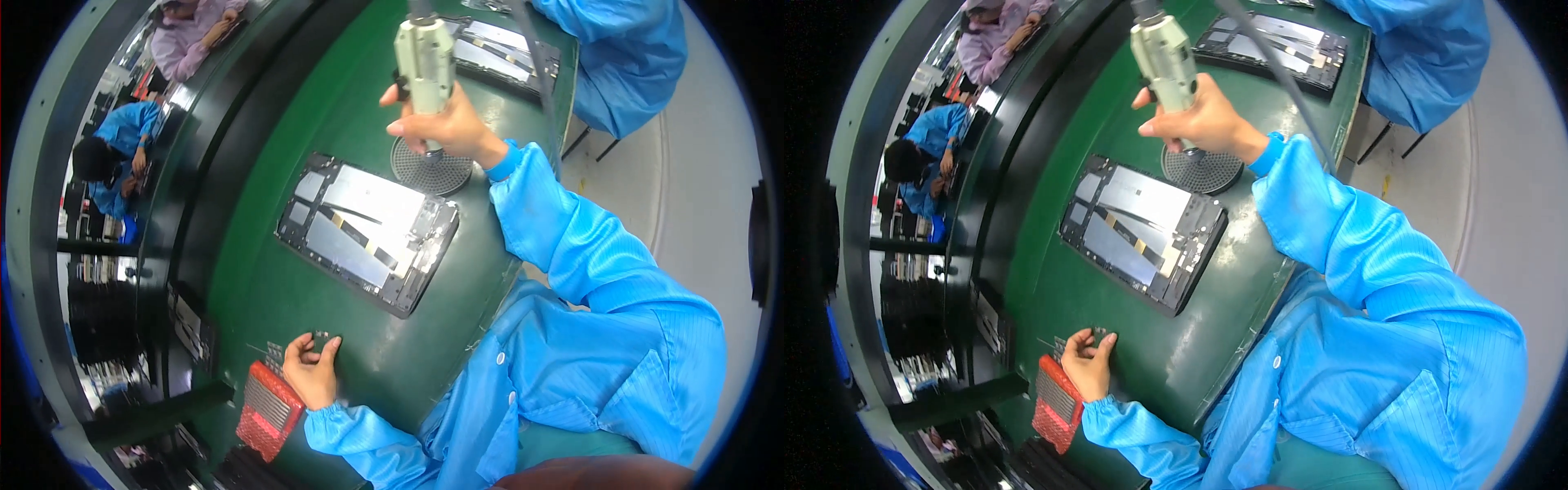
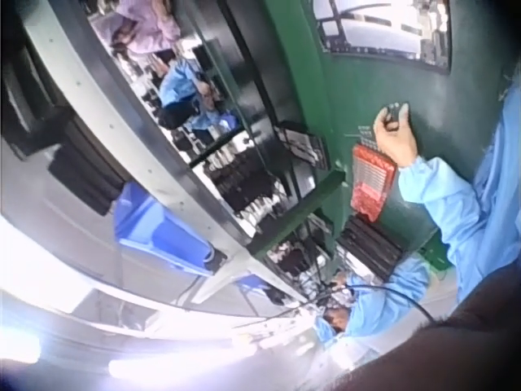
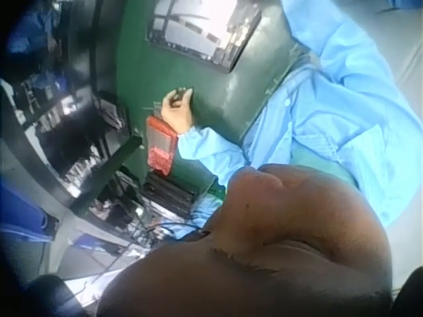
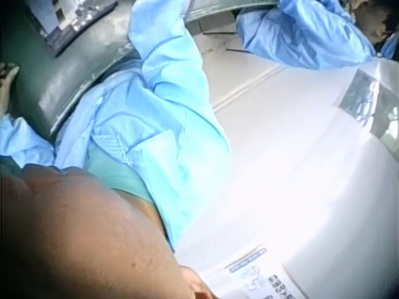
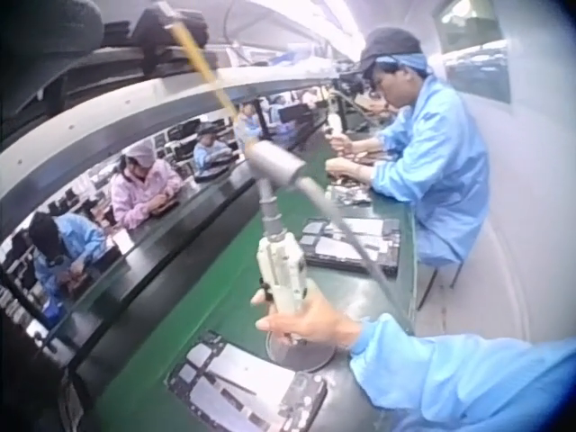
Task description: The person assembles electronic components into tablet frames by securing them with screws using an electric screwdriver.
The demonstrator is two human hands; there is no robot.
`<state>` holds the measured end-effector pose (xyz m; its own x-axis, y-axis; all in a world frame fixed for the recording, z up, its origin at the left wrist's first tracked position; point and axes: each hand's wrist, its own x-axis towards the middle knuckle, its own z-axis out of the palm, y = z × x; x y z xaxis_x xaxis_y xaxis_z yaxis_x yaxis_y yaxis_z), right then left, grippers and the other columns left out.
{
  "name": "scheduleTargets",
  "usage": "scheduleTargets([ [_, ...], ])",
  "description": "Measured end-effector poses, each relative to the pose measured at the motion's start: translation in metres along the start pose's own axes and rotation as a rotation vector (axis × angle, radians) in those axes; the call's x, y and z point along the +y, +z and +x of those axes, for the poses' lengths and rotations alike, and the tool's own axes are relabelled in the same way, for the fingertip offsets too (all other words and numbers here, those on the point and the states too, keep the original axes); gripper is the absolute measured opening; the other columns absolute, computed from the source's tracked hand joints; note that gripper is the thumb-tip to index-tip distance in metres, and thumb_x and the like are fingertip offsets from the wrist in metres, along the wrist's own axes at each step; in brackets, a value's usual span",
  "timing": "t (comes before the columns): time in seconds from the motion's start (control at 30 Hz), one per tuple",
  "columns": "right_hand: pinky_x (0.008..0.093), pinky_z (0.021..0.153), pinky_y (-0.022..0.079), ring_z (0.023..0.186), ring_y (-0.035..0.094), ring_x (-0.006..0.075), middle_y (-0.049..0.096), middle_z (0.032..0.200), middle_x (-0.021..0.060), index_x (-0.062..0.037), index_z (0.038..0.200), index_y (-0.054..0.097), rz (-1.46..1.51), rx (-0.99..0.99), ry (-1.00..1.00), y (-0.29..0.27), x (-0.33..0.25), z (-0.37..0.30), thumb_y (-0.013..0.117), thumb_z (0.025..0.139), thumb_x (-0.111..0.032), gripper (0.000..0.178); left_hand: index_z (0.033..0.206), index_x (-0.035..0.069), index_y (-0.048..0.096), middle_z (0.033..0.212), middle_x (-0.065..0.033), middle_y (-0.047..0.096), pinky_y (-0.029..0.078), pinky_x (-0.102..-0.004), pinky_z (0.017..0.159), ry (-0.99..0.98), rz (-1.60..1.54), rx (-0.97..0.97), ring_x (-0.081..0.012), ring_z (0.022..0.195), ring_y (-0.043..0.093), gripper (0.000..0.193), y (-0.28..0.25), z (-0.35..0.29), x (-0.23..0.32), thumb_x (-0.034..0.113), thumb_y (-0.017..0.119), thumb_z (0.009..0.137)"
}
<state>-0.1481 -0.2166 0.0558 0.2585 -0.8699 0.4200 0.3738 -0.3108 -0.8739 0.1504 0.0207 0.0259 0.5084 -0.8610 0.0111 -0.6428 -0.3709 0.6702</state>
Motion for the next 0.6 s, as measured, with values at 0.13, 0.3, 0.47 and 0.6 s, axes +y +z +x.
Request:
scheduleTargets([
  [0.13,0.0221,0.041,0.043,0.046,0.053,0.0085,0.058,0.061,0.0043,0.0013,0.101,0.057,-0.052,0.006,0.014,0.003,0.004,0.003,0.071,0.073,-0.004,0.032,0.086,-0.003,0.064,0.079,-0.0055,0.058,0.044,-0.0252,0.056,0.045,0.094,-0.107,-0.0117,0.06,0.048,0.03,-0.003,0.003,-0.004,0.007,0.079,0.062],
  [0.3,0.023,0.042,0.044,0.046,0.054,0.0093,0.058,0.065,0.0049,0.0015,0.102,0.057,-0.114,-0.001,0.047,0.002,0.006,0.005,0.07,0.073,-0.004,0.032,0.083,-0.002,0.065,0.081,-0.0055,0.057,0.043,-0.0252,0.06,0.069,0.067,-0.01,-0.0121,0.063,0.048,0.026,-0.001,-0.003,0.005,0.005,0.079,0.061],
  [0.47,0.0233,0.042,0.044,0.047,0.054,0.0094,0.058,0.065,0.0049,0.0004,0.101,0.057,-0.089,0.005,0.063,-0.003,0.01,0.005,0.069,0.074,-0.003,0.03,0.088,-0.002,0.064,0.083,-0.0052,0.057,0.042,-0.0248,0.059,0.081,0.048,-0.109,-0.0117,0.063,0.047,0.031,-0.001,0.0,-0.004,0.006,0.079,0.062],
  [0.6,0.023,0.041,0.041,0.044,0.051,0.0084,0.055,0.06,0.0032,0.0012,0.1,0.055,-0.094,0.003,0.071,-0.002,0.015,0.006,0.07,0.074,-0.003,0.03,0.087,0.0,0.064,0.084,-0.0049,0.056,0.042,-0.0244,0.058,0.085,0.081,0.023,-0.0116,0.062,0.046,0.028,0.005,-0.001,0.004,0.007,0.078,0.064],
])
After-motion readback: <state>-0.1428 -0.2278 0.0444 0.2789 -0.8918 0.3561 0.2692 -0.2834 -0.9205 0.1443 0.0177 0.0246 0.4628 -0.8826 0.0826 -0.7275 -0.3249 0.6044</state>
